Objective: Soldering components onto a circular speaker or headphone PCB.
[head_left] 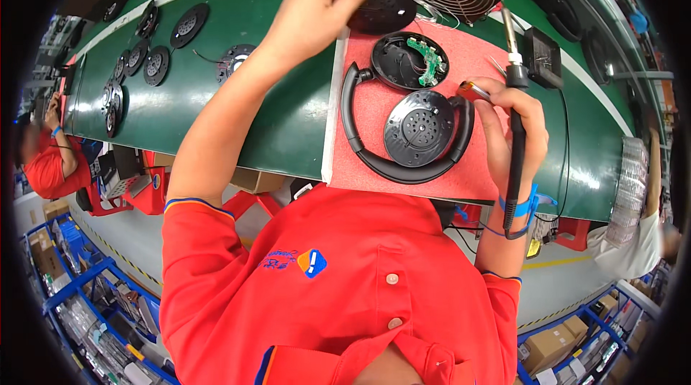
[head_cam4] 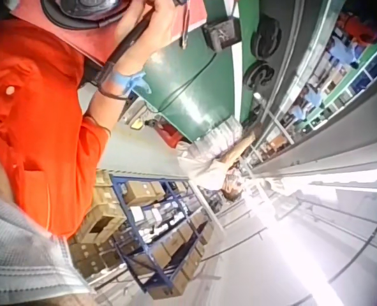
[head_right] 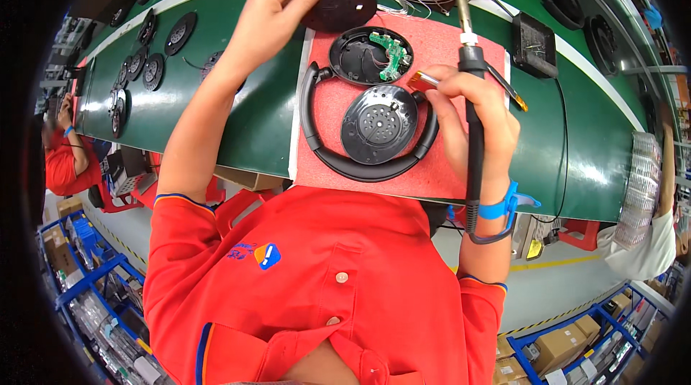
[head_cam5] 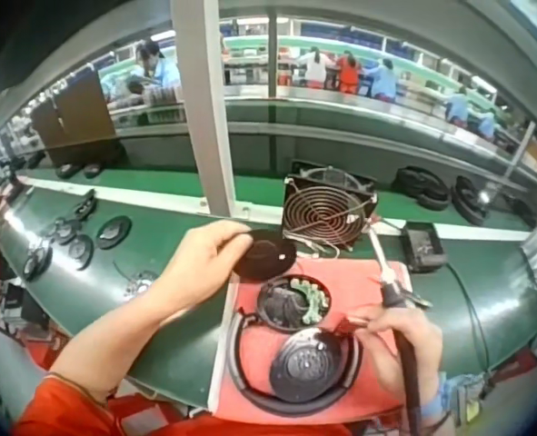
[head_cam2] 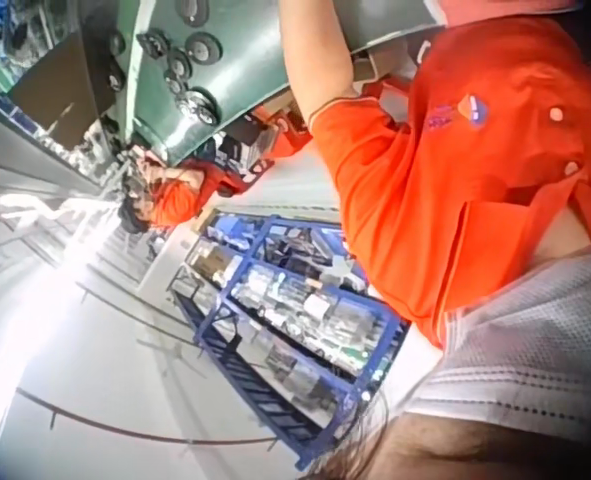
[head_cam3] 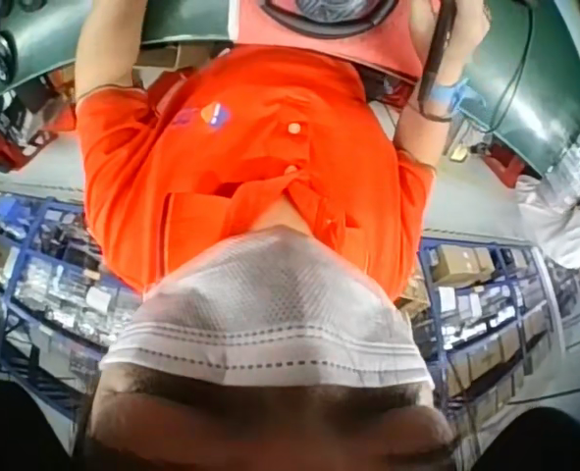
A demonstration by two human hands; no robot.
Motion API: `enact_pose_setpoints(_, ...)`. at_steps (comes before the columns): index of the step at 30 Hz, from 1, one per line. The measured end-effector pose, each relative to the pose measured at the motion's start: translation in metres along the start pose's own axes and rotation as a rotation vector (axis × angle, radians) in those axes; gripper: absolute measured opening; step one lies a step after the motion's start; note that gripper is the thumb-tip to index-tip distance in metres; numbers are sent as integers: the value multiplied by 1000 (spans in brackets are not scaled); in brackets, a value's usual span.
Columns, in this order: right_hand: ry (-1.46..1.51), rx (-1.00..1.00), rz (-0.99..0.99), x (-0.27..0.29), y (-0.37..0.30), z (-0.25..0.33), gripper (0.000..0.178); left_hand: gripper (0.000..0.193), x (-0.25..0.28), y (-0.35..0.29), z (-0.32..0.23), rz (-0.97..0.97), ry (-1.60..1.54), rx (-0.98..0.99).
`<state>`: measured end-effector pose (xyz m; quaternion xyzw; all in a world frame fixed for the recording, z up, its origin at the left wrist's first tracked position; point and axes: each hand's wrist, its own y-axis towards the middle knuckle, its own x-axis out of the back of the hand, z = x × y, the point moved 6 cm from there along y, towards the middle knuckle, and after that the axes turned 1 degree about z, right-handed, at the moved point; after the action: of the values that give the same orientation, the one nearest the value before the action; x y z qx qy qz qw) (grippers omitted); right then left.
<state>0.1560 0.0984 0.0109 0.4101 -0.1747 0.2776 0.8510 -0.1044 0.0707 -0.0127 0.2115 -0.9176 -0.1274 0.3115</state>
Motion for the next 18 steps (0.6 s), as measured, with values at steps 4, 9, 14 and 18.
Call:
enact_pose_setpoints(4, 157, -61, -2, -13, 10, -1, 28, 28, 10, -11, -33, -136, 288, -334)
enact_pose_setpoints(9, 370, -188, -5, -27, 17, 2, 28, 30, -15, -41, -92, 98, 53, -729)
enact_pose_setpoints(14, 667, -277, -72, -36, 14, 7, 25, 21, -17, -52, -98, 76, -37, -859)
enact_pose_setpoints(18, 226, -155, -26, -26, 15, 1, 24, 9, -13, -44, -78, 178, -359, -472)
